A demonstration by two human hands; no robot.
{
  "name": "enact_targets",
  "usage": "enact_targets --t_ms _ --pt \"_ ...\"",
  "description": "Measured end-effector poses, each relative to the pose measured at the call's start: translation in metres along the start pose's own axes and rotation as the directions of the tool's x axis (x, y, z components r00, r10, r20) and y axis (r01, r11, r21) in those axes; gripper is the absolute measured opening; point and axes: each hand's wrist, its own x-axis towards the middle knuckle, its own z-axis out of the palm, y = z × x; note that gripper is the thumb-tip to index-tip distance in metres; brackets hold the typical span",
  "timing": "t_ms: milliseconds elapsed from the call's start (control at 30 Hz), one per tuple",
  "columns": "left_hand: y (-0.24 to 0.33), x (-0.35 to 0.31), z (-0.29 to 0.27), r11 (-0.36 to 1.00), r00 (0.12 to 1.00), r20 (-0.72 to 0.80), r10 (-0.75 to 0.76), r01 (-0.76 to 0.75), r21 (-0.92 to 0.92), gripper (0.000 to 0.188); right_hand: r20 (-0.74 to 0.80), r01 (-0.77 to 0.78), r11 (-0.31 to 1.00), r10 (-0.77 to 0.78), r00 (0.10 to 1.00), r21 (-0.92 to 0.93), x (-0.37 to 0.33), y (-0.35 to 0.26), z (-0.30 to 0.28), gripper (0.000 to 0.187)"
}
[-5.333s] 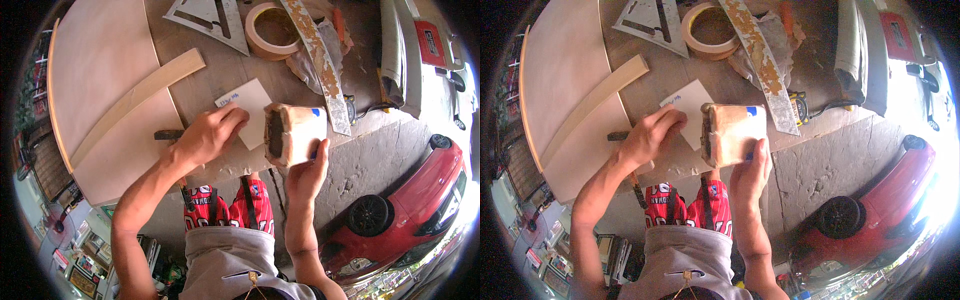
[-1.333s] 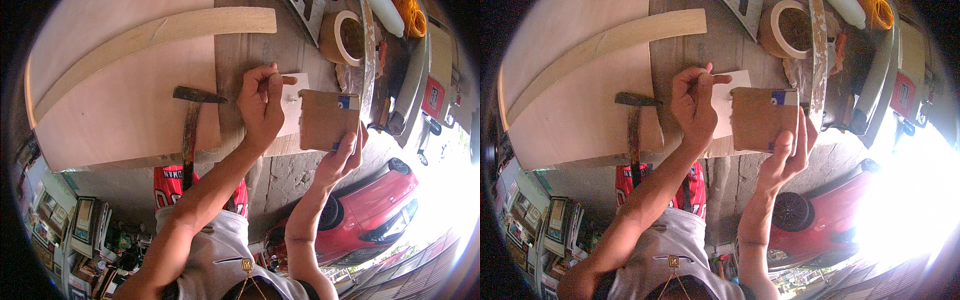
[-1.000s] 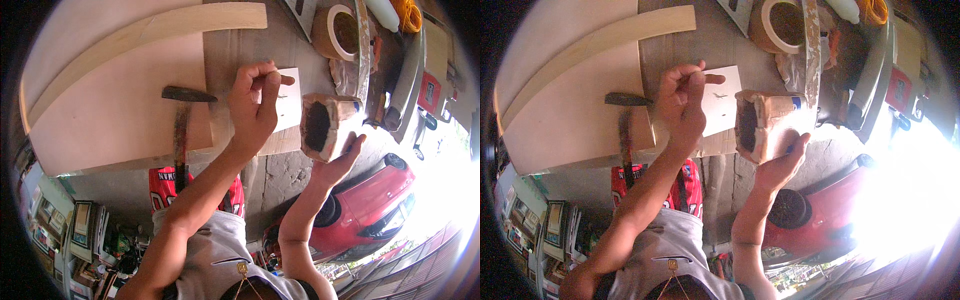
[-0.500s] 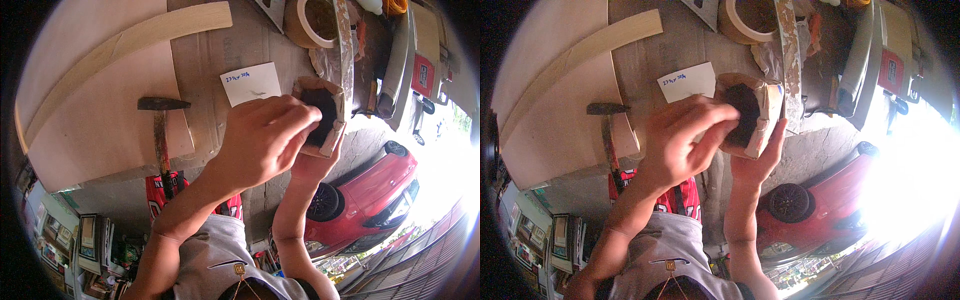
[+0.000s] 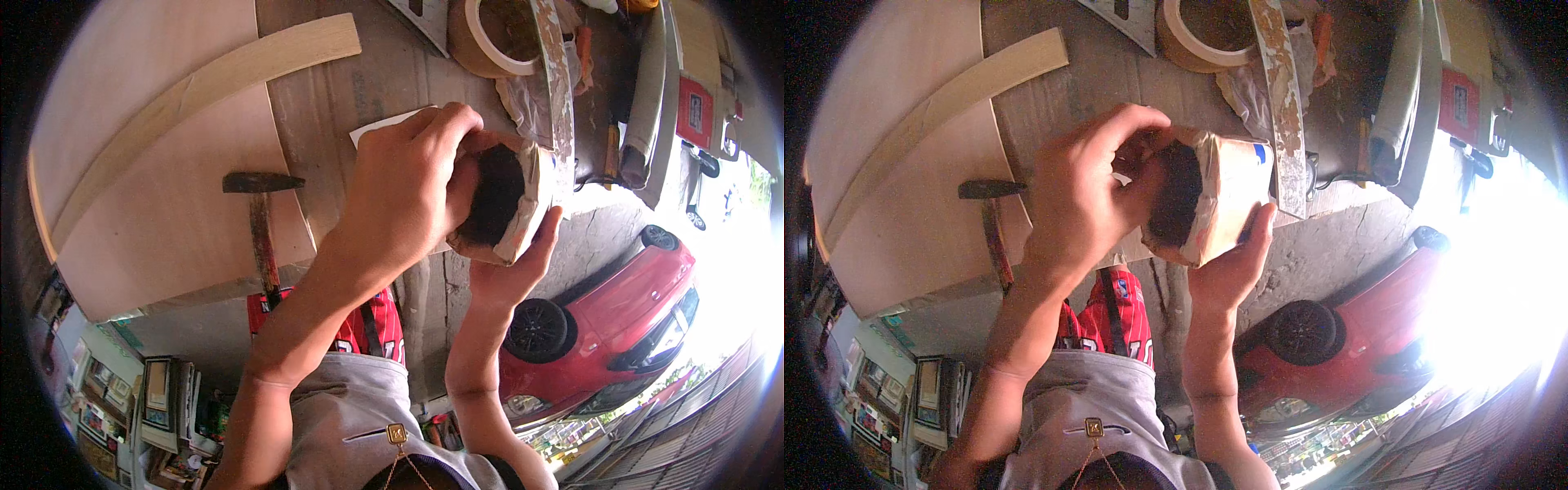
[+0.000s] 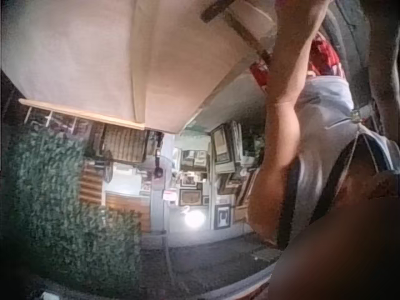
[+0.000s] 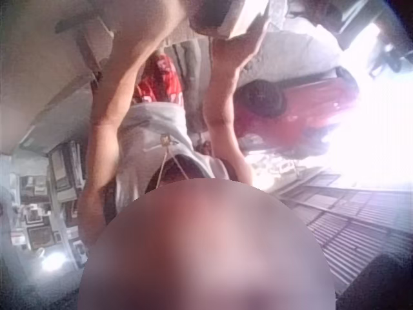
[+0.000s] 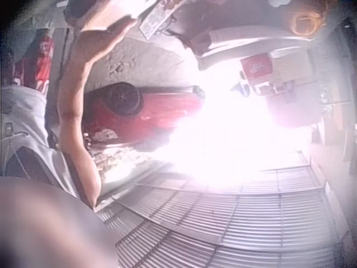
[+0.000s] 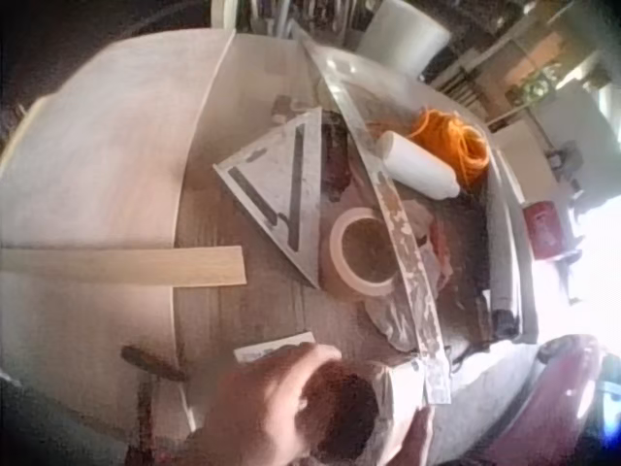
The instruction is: The person unrolls a large sheet of white paper, then moves to a workbench to assemble a curved wooden frame. They position a curved wooden strip onto a larger board and use a hammer to drive nails into the wood to secure it.
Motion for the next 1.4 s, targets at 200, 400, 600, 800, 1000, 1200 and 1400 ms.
enact_targets --t_ms 200,400,600,800,1000,1200,1400 --pt "-0.009 0.006 -0.006 0.929 0.977 0.160 -0.138 0.184 -0.321 0.016 0.024 -0.136 0.990 0.137 0.990 -0.028 0.004 -0.021 0.001 0.050" --pt "-0.009 0.006 -0.009 0.988 0.980 0.181 -0.081 0.103 -0.113 0.021 0.110 -0.145 0.989 0.142 0.984 0.022 0.006 -0.025 -0.006 0.049" --pt "-0.025 0.007 -0.001 0.885 0.940 0.286 -0.183 0.284 -0.368 0.023 0.155 0.022 0.996 -0.008 0.988 -0.087 0.005 -0.030 -0.011 0.049" --pt "-0.035 -0.002 0.003 0.932 0.931 0.258 -0.256 0.309 -0.189 0.022 0.045 0.132 0.802 -0.130 0.990 -0.582 0.002 -0.026 -0.002 0.058" --pt "-0.043 -0.007 -0.001 0.994 0.995 0.073 -0.069 0.075 -0.078 0.020 0.236 0.318 0.522 -0.219 0.947 -0.791 -0.001 -0.023 0.007 0.065" --pt "-0.042 -0.023 -0.005 0.999 0.998 0.056 -0.031 0.029 0.026 0.034 0.463 0.505 0.165 -0.234 0.855 -0.847 -0.002 -0.020 0.007 0.069" --pt "-0.048 -0.038 0.004 0.997 0.999 -0.026 -0.019 0.017 -0.072 0.061 0.544 0.566 0.045 -0.223 0.809 -0.823 -0.002 -0.017 0.004 0.068"
